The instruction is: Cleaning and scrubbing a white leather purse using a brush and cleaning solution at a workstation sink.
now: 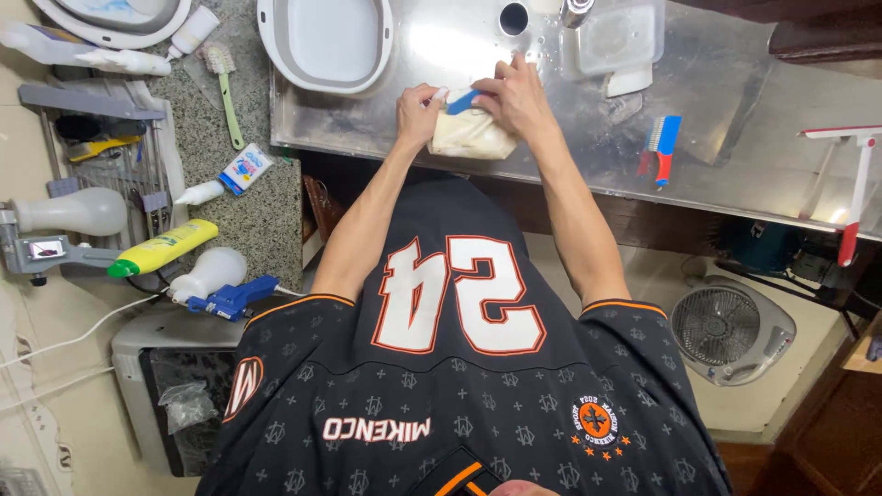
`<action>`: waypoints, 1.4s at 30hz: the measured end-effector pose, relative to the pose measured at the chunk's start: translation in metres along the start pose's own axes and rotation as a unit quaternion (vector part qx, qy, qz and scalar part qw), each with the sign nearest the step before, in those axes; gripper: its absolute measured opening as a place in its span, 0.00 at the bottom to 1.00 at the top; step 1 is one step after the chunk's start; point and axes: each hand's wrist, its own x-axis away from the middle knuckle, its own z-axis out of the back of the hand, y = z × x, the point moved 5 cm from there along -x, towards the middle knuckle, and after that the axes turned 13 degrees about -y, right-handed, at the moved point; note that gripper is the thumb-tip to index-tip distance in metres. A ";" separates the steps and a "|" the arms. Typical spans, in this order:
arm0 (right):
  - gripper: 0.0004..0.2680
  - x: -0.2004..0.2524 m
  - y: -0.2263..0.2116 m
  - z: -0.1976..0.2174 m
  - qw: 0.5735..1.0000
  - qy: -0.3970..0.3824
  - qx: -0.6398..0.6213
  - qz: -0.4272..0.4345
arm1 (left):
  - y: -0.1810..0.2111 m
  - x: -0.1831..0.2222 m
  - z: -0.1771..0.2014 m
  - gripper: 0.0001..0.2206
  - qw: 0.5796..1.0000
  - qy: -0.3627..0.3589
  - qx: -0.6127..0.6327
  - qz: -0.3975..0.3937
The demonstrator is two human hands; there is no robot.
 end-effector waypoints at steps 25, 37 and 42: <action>0.16 -0.001 0.024 0.009 0.997 -0.027 -0.016 -0.071 | 0.047 0.021 0.011 0.06 0.989 0.004 -0.108 -0.105; 0.17 0.019 0.025 0.031 0.996 0.007 0.056 -0.075 | 0.068 0.033 0.017 0.06 0.988 -0.002 -0.123 -0.088; 0.14 0.051 -0.007 0.058 0.990 0.103 0.008 -0.094 | 0.058 0.020 0.015 0.04 0.990 -0.011 -0.139 -0.031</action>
